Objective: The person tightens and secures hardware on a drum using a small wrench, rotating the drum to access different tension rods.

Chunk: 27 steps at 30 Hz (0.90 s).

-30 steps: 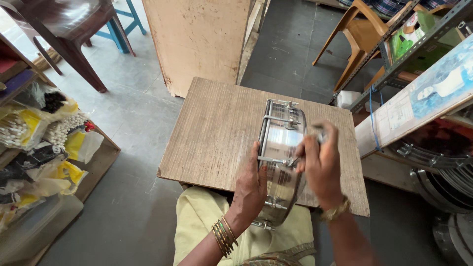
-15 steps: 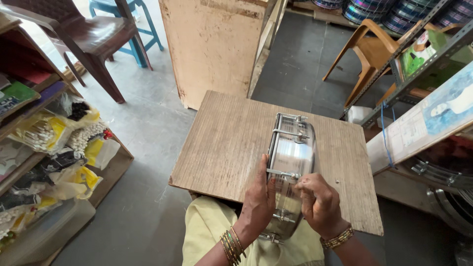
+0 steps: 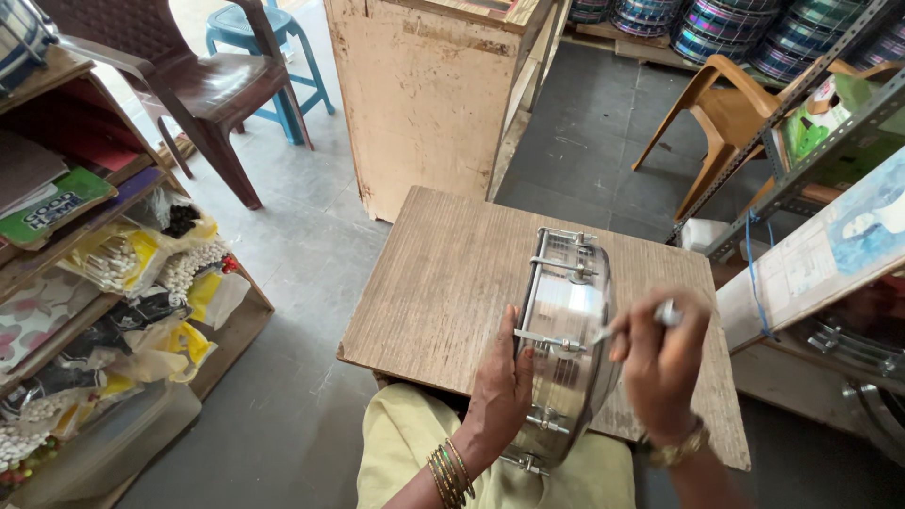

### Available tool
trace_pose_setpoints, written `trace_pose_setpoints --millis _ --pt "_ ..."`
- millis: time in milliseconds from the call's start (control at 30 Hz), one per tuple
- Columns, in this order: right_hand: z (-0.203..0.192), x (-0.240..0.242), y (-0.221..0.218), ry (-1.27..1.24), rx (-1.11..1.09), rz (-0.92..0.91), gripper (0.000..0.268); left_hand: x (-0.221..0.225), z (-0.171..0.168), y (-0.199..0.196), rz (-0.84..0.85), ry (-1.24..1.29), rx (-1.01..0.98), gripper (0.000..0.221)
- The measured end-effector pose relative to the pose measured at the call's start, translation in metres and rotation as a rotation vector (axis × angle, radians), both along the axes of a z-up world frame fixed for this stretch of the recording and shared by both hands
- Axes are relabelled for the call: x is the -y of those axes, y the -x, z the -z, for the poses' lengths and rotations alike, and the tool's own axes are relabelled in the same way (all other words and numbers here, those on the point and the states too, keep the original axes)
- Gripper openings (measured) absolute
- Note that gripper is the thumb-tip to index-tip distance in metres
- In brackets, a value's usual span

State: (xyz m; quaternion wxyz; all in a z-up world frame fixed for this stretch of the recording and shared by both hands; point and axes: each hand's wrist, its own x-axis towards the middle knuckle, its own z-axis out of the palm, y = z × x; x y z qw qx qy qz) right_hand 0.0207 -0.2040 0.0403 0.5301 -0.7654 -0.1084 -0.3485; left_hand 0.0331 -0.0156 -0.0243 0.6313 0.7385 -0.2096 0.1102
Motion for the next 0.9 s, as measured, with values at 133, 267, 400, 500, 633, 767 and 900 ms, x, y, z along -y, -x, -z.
trace_pose_setpoints --millis 133,267,400,500,633,767,900 --pt "0.018 -0.010 0.010 0.557 0.194 -0.099 0.024 0.003 0.001 -0.004 -0.013 0.009 -0.003 0.057" --pt "0.008 -0.016 0.001 0.494 0.037 0.027 0.028 0.002 0.000 -0.004 -0.020 -0.001 0.002 0.056" --pt "-0.022 -0.003 -0.039 -0.050 -0.613 -0.016 0.026 -0.001 -0.003 0.000 0.006 -0.006 -0.127 0.058" --pt "-0.031 0.011 -0.045 -0.312 -0.688 -0.142 0.024 -0.004 -0.003 0.002 0.023 0.012 -0.113 0.058" --pt "-0.015 0.006 -0.011 -0.046 -0.169 0.013 0.025 -0.003 0.002 0.002 0.018 0.039 -0.014 0.058" --pt "0.005 -0.010 0.009 0.457 0.209 -0.029 0.024 -0.001 0.003 0.000 -0.001 0.035 0.019 0.057" --pt "0.006 -0.017 0.002 0.563 0.102 0.012 0.030 -0.001 0.000 -0.002 -0.003 -0.006 -0.031 0.058"
